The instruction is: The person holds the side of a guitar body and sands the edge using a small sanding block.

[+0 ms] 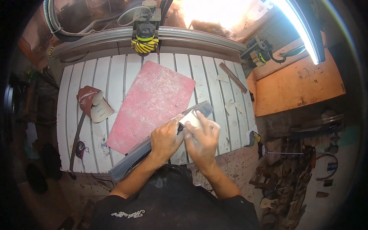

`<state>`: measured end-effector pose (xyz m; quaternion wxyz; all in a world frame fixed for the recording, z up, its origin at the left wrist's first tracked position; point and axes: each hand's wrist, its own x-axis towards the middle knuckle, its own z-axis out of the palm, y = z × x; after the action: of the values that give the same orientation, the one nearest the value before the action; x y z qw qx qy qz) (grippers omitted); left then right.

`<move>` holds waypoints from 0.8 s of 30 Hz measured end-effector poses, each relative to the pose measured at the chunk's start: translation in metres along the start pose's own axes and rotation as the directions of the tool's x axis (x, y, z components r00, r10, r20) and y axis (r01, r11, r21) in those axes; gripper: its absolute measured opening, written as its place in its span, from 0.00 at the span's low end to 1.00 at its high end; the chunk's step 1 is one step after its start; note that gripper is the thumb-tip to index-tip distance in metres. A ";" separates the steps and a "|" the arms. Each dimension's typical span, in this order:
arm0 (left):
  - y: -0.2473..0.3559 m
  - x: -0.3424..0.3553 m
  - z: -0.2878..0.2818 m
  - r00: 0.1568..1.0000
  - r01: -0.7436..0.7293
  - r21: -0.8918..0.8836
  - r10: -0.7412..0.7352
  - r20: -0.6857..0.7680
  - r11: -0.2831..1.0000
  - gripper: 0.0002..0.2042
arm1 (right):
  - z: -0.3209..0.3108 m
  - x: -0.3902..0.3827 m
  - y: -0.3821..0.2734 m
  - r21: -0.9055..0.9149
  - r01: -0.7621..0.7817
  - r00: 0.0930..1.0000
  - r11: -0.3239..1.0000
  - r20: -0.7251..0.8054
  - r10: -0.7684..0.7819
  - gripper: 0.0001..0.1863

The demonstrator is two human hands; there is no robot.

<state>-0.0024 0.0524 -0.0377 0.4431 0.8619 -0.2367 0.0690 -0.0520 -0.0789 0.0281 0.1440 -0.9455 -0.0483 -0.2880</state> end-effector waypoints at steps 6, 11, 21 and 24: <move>0.003 -0.003 0.004 0.996 -0.038 -0.017 0.037 -0.077 0.999 0.26 | 0.003 0.010 0.043 0.220 -0.348 0.932 0.912 -0.026 0.362 0.12; 0.005 -0.002 0.002 0.999 -0.009 -0.038 0.008 -0.047 0.999 0.25 | -0.002 0.004 0.039 0.111 -0.218 0.975 0.970 -0.022 0.222 0.11; 0.008 -0.004 0.002 0.999 -0.010 0.001 0.010 -0.051 1.000 0.26 | -0.001 0.006 0.052 0.130 -0.200 0.974 0.971 -0.085 0.212 0.09; 0.005 -0.003 0.003 0.996 -0.023 0.013 0.024 -0.082 1.000 0.26 | -0.001 0.008 0.046 0.152 -0.438 0.891 0.886 -0.060 0.450 0.08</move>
<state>-0.0076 0.0488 -0.0372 0.4466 0.8581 -0.2279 0.1111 -0.0377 -0.1227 0.0226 0.2716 -0.9050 0.1569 -0.2875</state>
